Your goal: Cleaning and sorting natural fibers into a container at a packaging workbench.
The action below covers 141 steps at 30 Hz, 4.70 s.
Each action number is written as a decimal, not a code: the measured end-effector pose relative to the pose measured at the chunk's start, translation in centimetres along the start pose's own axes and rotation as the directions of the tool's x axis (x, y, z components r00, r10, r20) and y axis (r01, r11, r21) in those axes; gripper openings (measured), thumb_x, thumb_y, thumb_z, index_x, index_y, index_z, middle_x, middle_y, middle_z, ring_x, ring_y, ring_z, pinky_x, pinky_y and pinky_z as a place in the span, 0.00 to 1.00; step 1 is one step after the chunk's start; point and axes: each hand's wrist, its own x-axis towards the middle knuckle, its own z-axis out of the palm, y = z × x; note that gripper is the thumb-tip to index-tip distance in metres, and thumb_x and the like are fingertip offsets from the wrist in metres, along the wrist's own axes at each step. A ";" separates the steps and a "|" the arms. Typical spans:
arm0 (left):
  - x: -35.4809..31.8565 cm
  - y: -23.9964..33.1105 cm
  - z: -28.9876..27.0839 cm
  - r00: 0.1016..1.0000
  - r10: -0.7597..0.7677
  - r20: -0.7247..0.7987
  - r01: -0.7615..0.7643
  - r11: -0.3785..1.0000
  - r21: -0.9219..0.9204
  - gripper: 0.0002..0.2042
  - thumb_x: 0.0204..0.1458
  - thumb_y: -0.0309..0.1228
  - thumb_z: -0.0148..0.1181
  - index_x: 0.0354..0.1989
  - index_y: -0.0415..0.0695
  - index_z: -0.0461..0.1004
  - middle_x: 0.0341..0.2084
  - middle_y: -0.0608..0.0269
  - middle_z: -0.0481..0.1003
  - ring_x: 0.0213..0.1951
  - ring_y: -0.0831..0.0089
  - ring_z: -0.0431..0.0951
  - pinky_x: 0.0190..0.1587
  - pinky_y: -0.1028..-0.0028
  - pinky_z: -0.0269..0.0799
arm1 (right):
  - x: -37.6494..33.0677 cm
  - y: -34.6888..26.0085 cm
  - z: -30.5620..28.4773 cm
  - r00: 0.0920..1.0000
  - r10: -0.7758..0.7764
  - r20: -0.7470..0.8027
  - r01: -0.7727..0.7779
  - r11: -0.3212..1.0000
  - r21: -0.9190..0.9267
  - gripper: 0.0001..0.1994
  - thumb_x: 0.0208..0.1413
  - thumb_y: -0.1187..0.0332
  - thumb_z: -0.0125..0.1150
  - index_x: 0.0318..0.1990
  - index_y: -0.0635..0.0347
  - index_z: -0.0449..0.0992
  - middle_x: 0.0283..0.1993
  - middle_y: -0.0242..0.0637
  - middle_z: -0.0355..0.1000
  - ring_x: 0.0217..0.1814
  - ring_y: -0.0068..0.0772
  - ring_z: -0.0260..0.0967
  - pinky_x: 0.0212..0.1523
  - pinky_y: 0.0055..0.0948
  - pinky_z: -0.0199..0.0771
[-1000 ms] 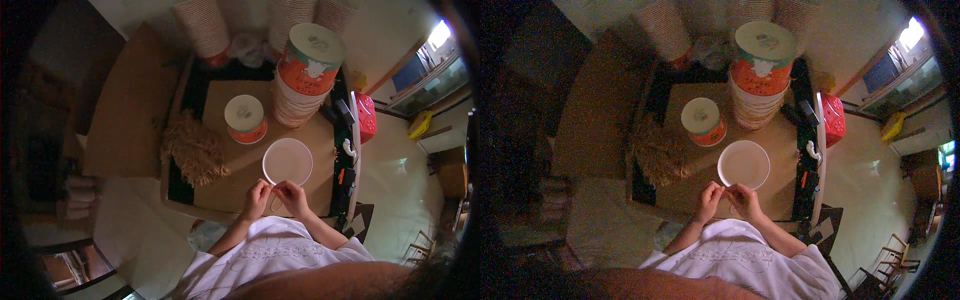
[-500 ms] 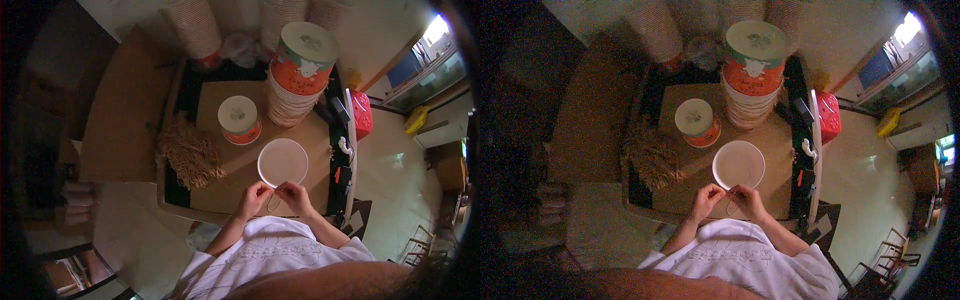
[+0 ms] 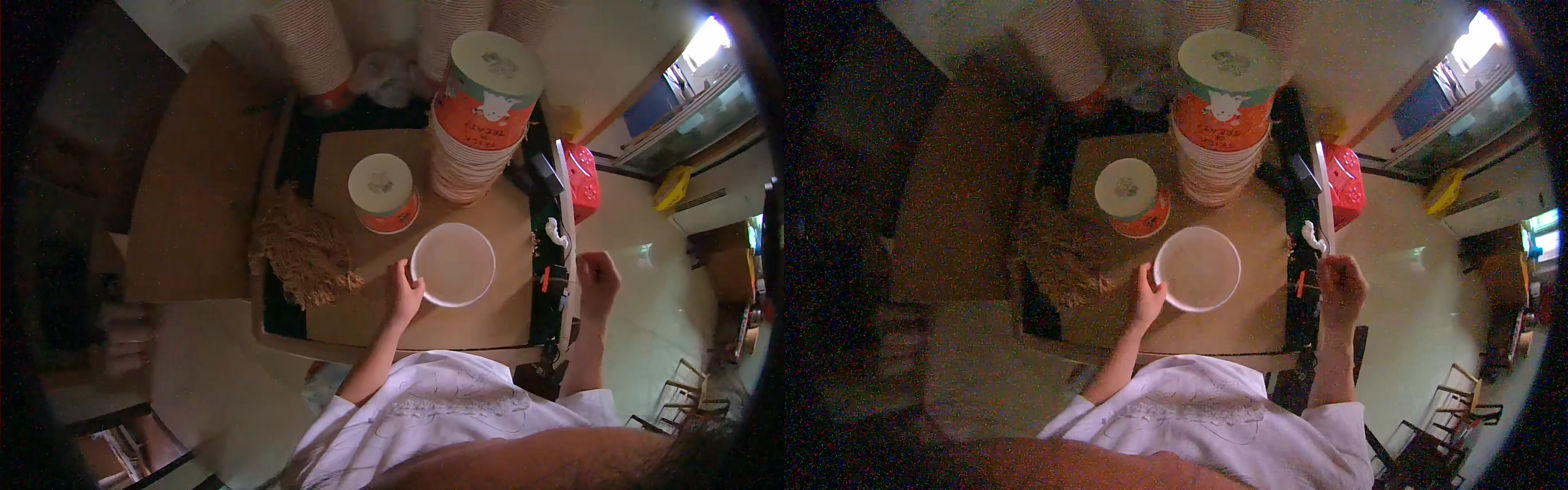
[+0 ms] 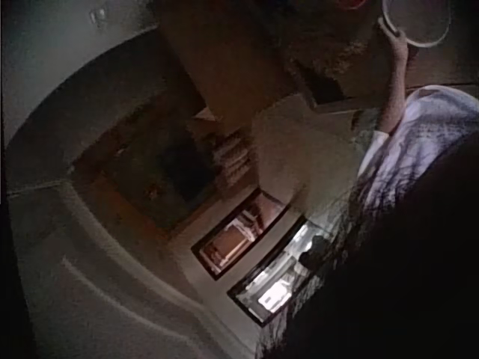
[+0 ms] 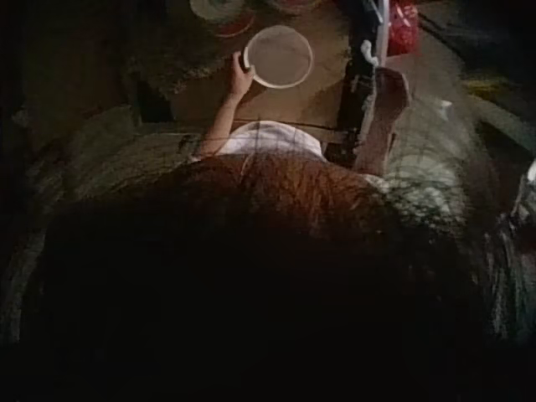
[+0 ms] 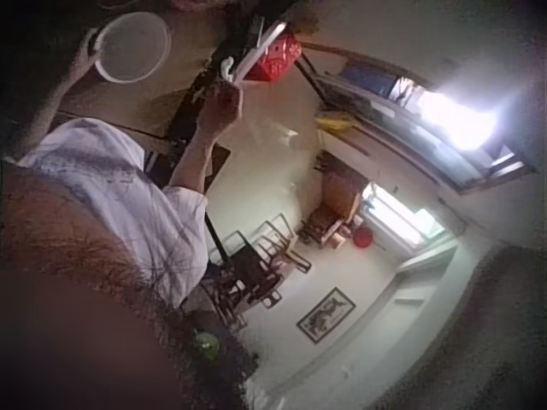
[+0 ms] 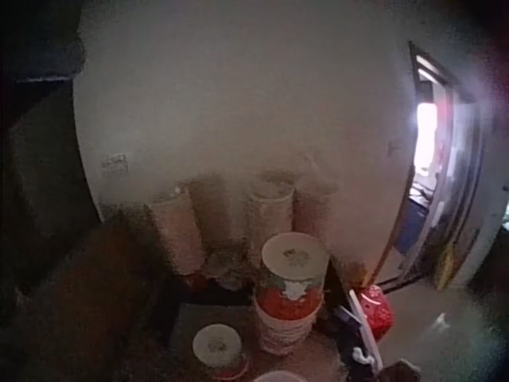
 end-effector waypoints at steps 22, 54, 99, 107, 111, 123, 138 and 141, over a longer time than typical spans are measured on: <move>1.2 3.4 -4.7 0.902 -0.180 0.393 0.187 0.982 0.020 0.12 0.46 0.18 0.50 0.39 0.40 0.72 0.33 0.61 0.69 0.34 0.74 0.71 0.36 0.79 0.67 | -9.7 10.3 20.8 0.758 0.328 0.564 -0.527 0.817 0.233 0.05 0.47 0.72 0.59 0.27 0.63 0.71 0.22 0.25 0.67 0.24 0.14 0.62 0.24 0.15 0.62; 0.5 -0.1 -3.5 0.922 -0.218 0.321 0.255 0.964 -0.076 0.03 0.45 0.22 0.52 0.28 0.39 0.70 0.21 0.61 0.73 0.25 0.73 0.73 0.28 0.75 0.68 | -7.9 6.1 16.0 0.814 0.150 0.561 -0.115 0.989 -0.098 0.05 0.46 0.75 0.56 0.32 0.62 0.70 0.27 0.35 0.71 0.29 0.20 0.67 0.31 0.21 0.67; 0.4 1.5 -5.4 0.932 -0.165 0.321 0.175 0.985 0.000 0.07 0.42 0.21 0.57 0.33 0.40 0.74 0.26 0.65 0.72 0.28 0.77 0.71 0.31 0.80 0.67 | -9.2 9.4 19.7 0.795 0.242 0.557 -0.369 0.921 0.127 0.04 0.46 0.74 0.58 0.25 0.65 0.71 0.20 0.25 0.67 0.23 0.11 0.60 0.23 0.15 0.61; 0.5 2.2 -5.1 0.915 -0.181 0.362 0.183 0.983 0.028 0.11 0.40 0.18 0.57 0.35 0.39 0.73 0.28 0.62 0.71 0.31 0.74 0.73 0.33 0.78 0.68 | -9.3 9.3 19.9 0.789 0.264 0.555 -0.377 0.921 0.098 0.04 0.46 0.75 0.58 0.27 0.66 0.71 0.21 0.28 0.67 0.24 0.15 0.60 0.24 0.18 0.62; 0.4 1.8 -4.9 0.923 -0.157 0.352 0.158 0.987 0.028 0.11 0.40 0.18 0.56 0.35 0.39 0.73 0.29 0.61 0.71 0.31 0.73 0.73 0.33 0.78 0.68 | -9.1 8.1 19.8 0.777 0.273 0.567 -0.405 0.907 0.118 0.05 0.45 0.73 0.59 0.26 0.66 0.71 0.21 0.28 0.67 0.25 0.13 0.61 0.24 0.17 0.63; 0.3 0.7 -4.0 0.962 -0.014 0.274 -0.013 0.995 0.097 0.02 0.44 0.23 0.54 0.25 0.39 0.70 0.21 0.60 0.71 0.21 0.71 0.72 0.23 0.75 0.67 | -8.9 5.9 19.3 0.712 0.348 0.610 -0.564 0.801 0.200 0.05 0.48 0.74 0.54 0.32 0.65 0.70 0.26 0.32 0.68 0.28 0.23 0.64 0.29 0.29 0.67; 1.2 2.0 -3.0 0.618 -0.527 0.583 0.765 0.574 -0.292 0.06 0.52 0.33 0.48 0.31 0.45 0.66 0.19 0.69 0.66 0.18 0.85 0.62 0.16 0.83 0.57 | -4.2 3.9 21.4 0.518 -0.297 0.802 0.574 0.816 -0.069 0.07 0.40 0.67 0.53 0.23 0.60 0.71 0.24 0.44 0.69 0.26 0.48 0.68 0.26 0.38 0.69; 1.0 1.1 -2.0 0.684 -0.440 0.582 0.719 0.540 -0.438 0.05 0.52 0.32 0.50 0.31 0.44 0.65 0.21 0.69 0.66 0.19 0.84 0.63 0.20 0.83 0.59 | -2.5 5.5 21.0 0.532 0.010 0.847 0.537 0.769 -0.347 0.11 0.45 0.63 0.52 0.25 0.62 0.70 0.28 0.46 0.69 0.32 0.46 0.68 0.28 0.36 0.67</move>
